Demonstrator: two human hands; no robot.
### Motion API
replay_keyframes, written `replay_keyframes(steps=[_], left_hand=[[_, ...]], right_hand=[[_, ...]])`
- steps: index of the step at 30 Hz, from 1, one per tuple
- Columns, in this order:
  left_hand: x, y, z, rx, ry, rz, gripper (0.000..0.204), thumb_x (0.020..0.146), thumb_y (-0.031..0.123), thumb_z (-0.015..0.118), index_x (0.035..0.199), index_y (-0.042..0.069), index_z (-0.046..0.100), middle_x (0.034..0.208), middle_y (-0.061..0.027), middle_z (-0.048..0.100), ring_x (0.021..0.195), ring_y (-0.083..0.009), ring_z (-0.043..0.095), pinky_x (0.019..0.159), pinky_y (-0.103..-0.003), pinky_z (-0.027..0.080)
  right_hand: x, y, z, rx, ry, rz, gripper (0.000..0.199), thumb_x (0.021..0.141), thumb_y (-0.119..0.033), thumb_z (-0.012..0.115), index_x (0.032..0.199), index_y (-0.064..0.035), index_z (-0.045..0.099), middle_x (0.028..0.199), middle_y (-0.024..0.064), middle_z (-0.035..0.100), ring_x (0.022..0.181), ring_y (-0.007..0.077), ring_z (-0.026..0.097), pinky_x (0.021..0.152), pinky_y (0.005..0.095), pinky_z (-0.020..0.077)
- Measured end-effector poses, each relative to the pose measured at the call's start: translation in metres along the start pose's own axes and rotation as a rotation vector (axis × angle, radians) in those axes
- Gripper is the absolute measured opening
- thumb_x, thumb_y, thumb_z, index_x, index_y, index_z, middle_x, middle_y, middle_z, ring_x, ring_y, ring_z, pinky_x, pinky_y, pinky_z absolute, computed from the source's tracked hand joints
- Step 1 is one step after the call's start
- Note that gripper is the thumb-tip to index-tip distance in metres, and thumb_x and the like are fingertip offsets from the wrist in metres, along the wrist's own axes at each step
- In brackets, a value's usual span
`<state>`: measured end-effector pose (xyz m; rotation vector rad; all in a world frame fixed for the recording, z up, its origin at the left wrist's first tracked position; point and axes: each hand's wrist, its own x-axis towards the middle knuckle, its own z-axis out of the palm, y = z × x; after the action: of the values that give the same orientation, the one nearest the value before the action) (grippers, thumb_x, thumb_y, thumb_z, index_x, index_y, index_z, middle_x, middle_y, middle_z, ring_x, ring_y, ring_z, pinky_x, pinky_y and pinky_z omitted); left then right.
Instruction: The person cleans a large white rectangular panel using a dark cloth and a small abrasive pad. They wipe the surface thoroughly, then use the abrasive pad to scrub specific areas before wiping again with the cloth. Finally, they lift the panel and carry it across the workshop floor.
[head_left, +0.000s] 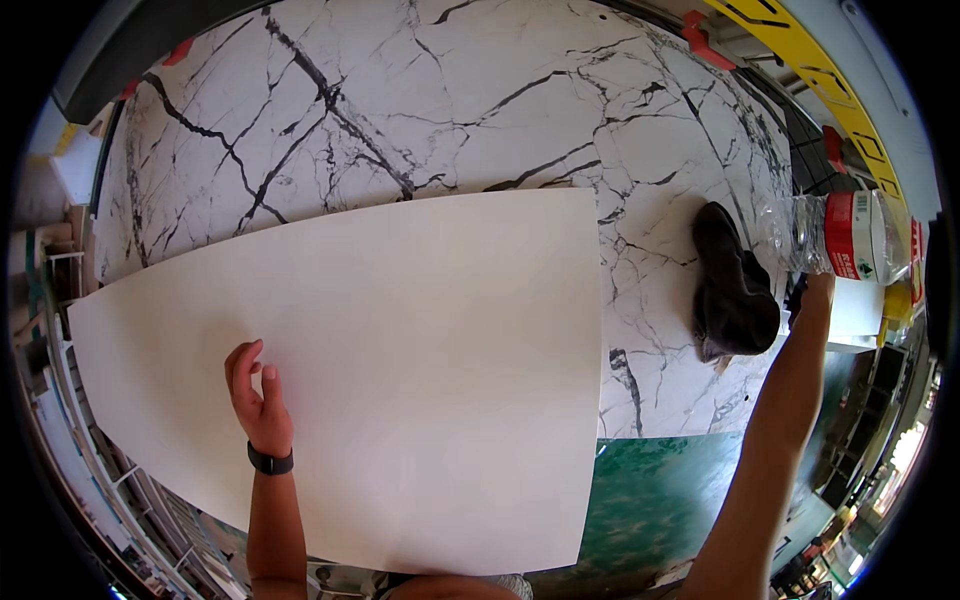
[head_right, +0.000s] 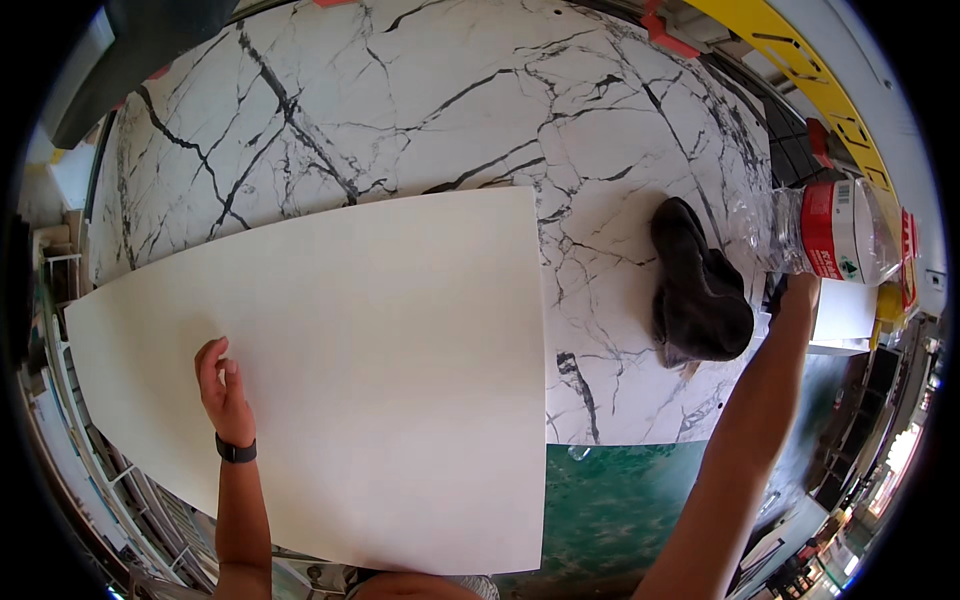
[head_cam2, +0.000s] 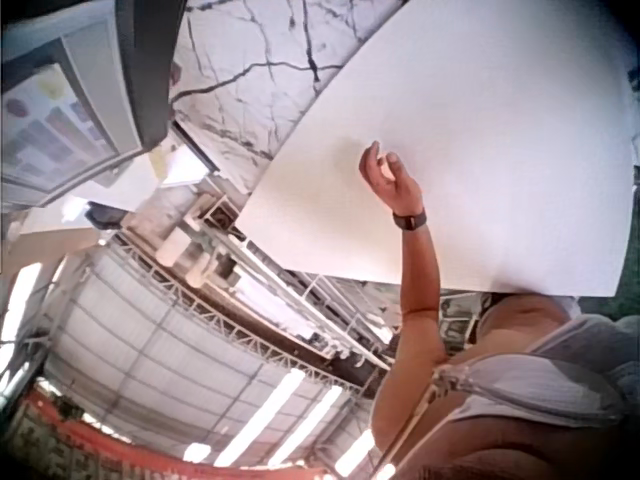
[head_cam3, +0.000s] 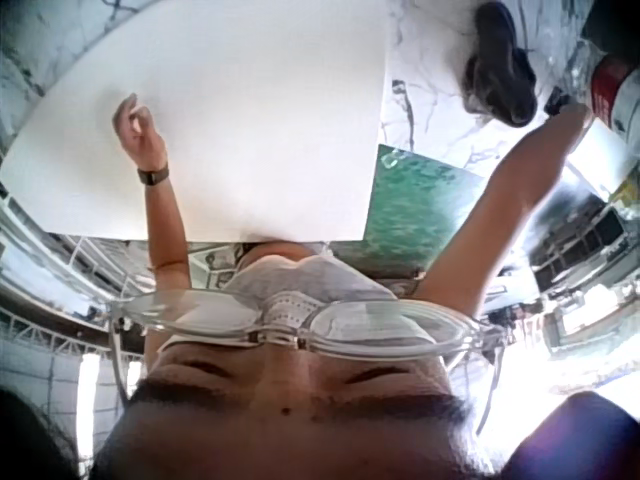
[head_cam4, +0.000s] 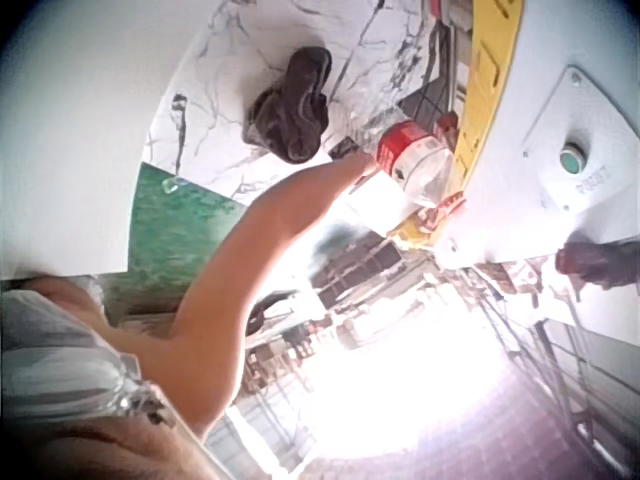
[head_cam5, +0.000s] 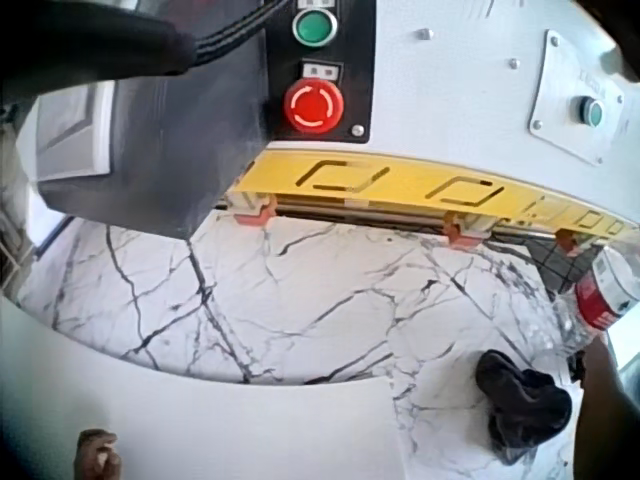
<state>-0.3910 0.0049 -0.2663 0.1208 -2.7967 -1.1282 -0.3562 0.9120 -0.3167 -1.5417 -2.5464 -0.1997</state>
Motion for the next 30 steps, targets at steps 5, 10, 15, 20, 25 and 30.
replay_keyframes(steps=[5, 10, 15, 20, 25, 30], left_hand=[[-0.009, -0.002, 0.005, 0.035, -0.012, 0.076, 0.031, 0.099, 0.015, 0.055, 0.126, -0.001, 0.059, 0.13, -0.0139, 0.054, 0.117, -0.0281, 0.052, 0.097, -0.04, 0.043], [-0.005, -0.001, 0.013, 0.077, -0.034, 0.13, 0.034, 0.1, 0.019, 0.054, 0.126, -0.002, 0.058, 0.131, -0.0161, 0.052, 0.118, -0.0306, 0.052, 0.099, -0.042, 0.043], [-0.01, -0.006, 0.009, 0.112, -0.029, 0.108, 0.035, 0.1, 0.02, 0.053, 0.126, -0.003, 0.058, 0.131, -0.017, 0.052, 0.118, -0.0313, 0.053, 0.099, -0.043, 0.044], [-0.006, -0.006, 0.009, 0.166, -0.04, 0.124, 0.036, 0.101, 0.022, 0.052, 0.126, -0.003, 0.058, 0.132, -0.018, 0.051, 0.119, -0.0323, 0.053, 0.1, -0.044, 0.045], [-0.01, -0.009, 0.007, 0.201, -0.047, 0.123, 0.039, 0.101, 0.026, 0.05, 0.127, -0.003, 0.057, 0.132, -0.0188, 0.051, 0.12, -0.0332, 0.052, 0.099, -0.045, 0.045], [-0.011, -0.009, 0.007, 0.195, -0.059, 0.114, 0.04, 0.102, 0.028, 0.048, 0.127, -0.003, 0.056, 0.132, -0.0196, 0.051, 0.12, -0.0339, 0.051, 0.1, -0.046, 0.044]], right_hand=[[-0.142, -0.001, -0.081, 0.314, 0.245, 0.082, 0.035, 0.094, -0.034, 0.064, 0.101, -0.0005, 0.071, 0.086, 0.0134, 0.07, 0.077, 0.0209, 0.062, 0.074, 0.0373, 0.0504], [-0.3, -0.053, -0.113, 0.884, 0.162, -0.413, 0.021, 0.093, -0.003, 0.067, 0.113, 0.0022, 0.062, 0.097, 0.0072, 0.065, 0.087, 0.0151, 0.06, 0.072, 0.0299, 0.0525], [-0.32, -0.268, -0.138, 0.787, 0.136, -1.44, 0.034, 0.066, 0.002, 0.075, 0.1, -0.0063, 0.075, 0.081, 0.0057, 0.057, 0.068, 0.0202, 0.059, 0.059, 0.0324, 0.0451], [-0.311, -0.337, -0.117, 0.767, 0.148, -1.616, 0.028, 0.071, -0.002, 0.076, 0.098, -0.0071, 0.072, 0.08, 0.0001, 0.057, 0.07, 0.0166, 0.059, 0.06, 0.0309, 0.0461], [-0.313, -0.341, -0.118, 0.799, 0.067, -1.625, 0.023, 0.07, -0.002, 0.078, 0.092, -0.0073, 0.073, 0.08, 0.0005, 0.059, 0.071, 0.0168, 0.06, 0.061, 0.0302, 0.0485], [-0.31, -0.343, -0.114, 0.841, 0.031, -1.647, 0.027, 0.069, -0.003, 0.08, 0.094, -0.0089, 0.074, 0.081, -0.0001, 0.059, 0.073, 0.017, 0.061, 0.062, 0.0294, 0.0505]])
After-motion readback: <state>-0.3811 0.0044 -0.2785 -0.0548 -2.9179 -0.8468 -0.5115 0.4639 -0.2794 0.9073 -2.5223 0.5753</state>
